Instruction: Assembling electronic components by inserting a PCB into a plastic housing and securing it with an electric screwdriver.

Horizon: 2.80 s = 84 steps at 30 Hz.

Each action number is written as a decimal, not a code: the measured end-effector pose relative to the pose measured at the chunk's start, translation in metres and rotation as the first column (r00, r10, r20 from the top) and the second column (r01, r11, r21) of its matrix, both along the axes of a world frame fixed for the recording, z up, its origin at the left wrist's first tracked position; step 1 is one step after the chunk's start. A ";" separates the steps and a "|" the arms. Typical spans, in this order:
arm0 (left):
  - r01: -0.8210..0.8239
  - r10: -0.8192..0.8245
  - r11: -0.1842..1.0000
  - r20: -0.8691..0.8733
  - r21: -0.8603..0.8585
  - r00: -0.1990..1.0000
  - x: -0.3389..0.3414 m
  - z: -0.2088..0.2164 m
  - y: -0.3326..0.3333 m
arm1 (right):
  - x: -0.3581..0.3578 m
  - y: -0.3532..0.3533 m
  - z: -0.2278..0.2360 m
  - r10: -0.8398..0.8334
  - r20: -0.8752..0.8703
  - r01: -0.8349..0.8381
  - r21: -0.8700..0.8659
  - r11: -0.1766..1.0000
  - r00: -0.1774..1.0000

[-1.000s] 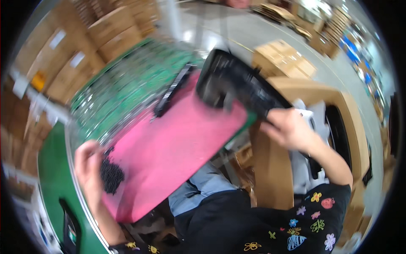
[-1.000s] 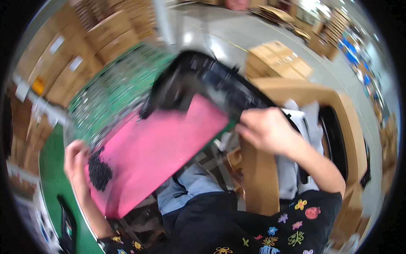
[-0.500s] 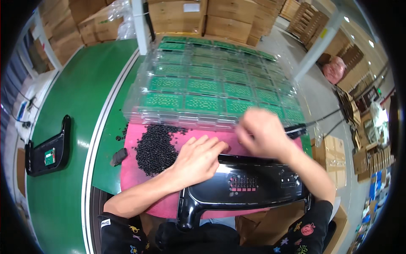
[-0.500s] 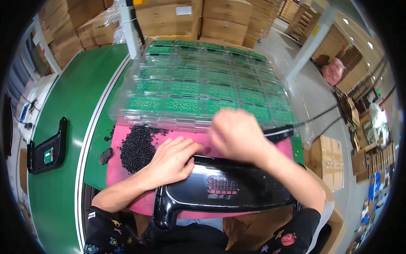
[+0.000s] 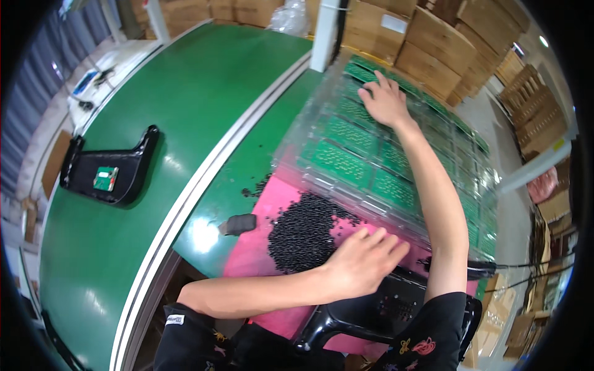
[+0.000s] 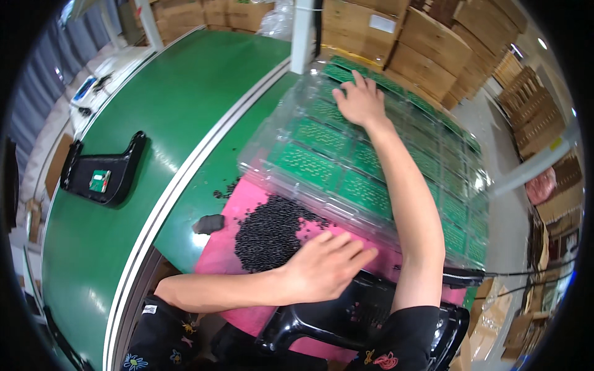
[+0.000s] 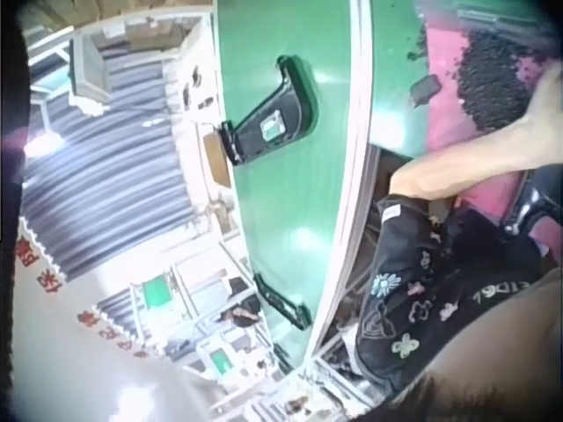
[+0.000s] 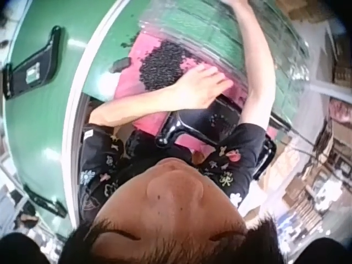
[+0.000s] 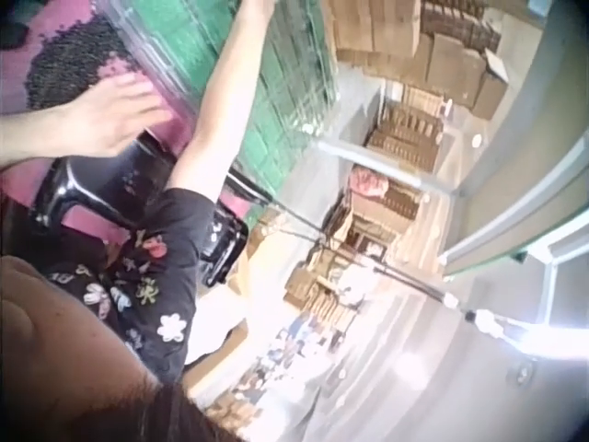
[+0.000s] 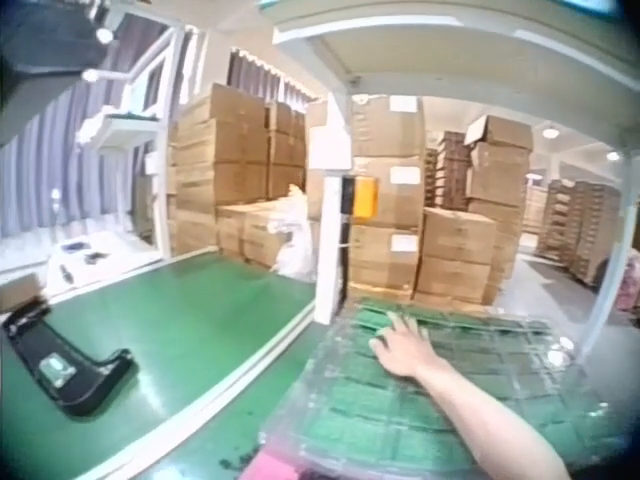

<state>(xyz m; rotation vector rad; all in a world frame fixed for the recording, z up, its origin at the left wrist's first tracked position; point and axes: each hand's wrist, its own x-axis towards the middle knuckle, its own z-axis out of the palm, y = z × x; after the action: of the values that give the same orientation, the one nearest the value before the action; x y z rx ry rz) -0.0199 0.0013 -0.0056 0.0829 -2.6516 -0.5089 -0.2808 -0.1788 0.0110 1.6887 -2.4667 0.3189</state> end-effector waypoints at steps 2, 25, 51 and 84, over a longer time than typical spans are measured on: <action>-0.026 0.026 1.000 0.007 0.010 1.000 0.000 0.004 -0.001 | -0.001 -0.012 0.003 0.053 -0.108 -0.042 0.098 0.994 0.993; 0.028 0.041 0.991 -0.501 0.128 0.864 0.000 0.012 -0.010 | 0.056 0.174 0.084 0.406 -0.083 -0.382 -0.546 0.746 0.910; 0.534 -0.523 0.844 -0.144 0.051 0.840 0.009 0.026 -0.005 | 0.119 0.446 0.038 0.200 0.655 -0.035 -0.256 0.966 0.729; 0.232 -0.289 0.950 0.317 0.207 0.903 -0.002 0.011 0.000 | 0.090 0.428 -0.016 0.181 0.545 -0.093 -0.185 0.978 0.819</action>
<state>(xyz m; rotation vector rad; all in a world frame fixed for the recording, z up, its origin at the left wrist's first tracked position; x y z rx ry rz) -0.0214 0.0013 0.0054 -0.1528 -2.9756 -0.8752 -0.1909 0.2491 -0.0048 1.9214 -2.5925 1.1443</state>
